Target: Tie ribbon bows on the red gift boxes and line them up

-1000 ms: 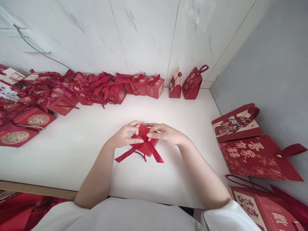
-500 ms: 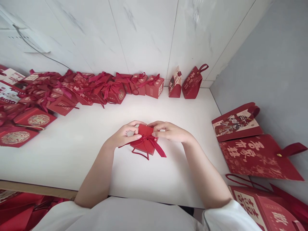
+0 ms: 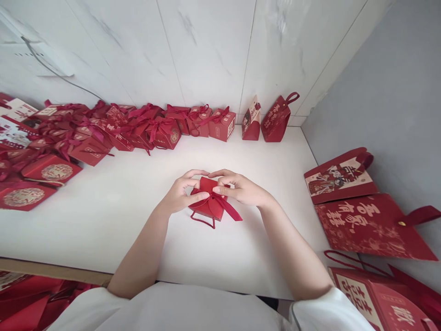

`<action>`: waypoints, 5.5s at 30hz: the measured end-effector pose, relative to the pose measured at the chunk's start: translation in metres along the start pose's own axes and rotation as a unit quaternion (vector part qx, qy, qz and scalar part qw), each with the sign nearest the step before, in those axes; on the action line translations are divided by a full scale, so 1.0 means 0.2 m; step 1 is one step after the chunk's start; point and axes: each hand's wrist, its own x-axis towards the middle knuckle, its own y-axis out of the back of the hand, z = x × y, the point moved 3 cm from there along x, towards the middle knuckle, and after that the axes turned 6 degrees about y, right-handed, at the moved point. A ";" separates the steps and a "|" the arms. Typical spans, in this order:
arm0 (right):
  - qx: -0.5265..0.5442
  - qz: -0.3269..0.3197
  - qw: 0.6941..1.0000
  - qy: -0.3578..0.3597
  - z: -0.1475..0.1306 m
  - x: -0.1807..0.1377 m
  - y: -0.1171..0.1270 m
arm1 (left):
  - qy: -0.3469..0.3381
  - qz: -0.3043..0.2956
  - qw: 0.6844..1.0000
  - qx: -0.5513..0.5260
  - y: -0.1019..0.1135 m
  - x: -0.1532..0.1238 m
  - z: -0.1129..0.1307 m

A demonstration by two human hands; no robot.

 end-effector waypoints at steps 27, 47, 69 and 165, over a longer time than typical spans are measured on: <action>0.012 -0.002 1.000 0.009 0.04 0.03 -0.02 | -0.047 0.074 0.996 0.035 -0.07 0.00 0.03; 0.038 0.003 0.998 0.042 0.12 0.03 0.01 | 0.029 -0.010 0.997 0.077 -0.07 0.01 -0.02; 0.056 -0.010 0.998 -0.011 0.10 0.00 0.05 | -0.007 -0.042 0.997 -0.056 0.06 0.01 -0.05; -0.558 -0.033 0.825 0.083 -0.22 -0.06 -0.53 | 0.016 -0.027 0.999 -0.044 0.06 0.03 -0.09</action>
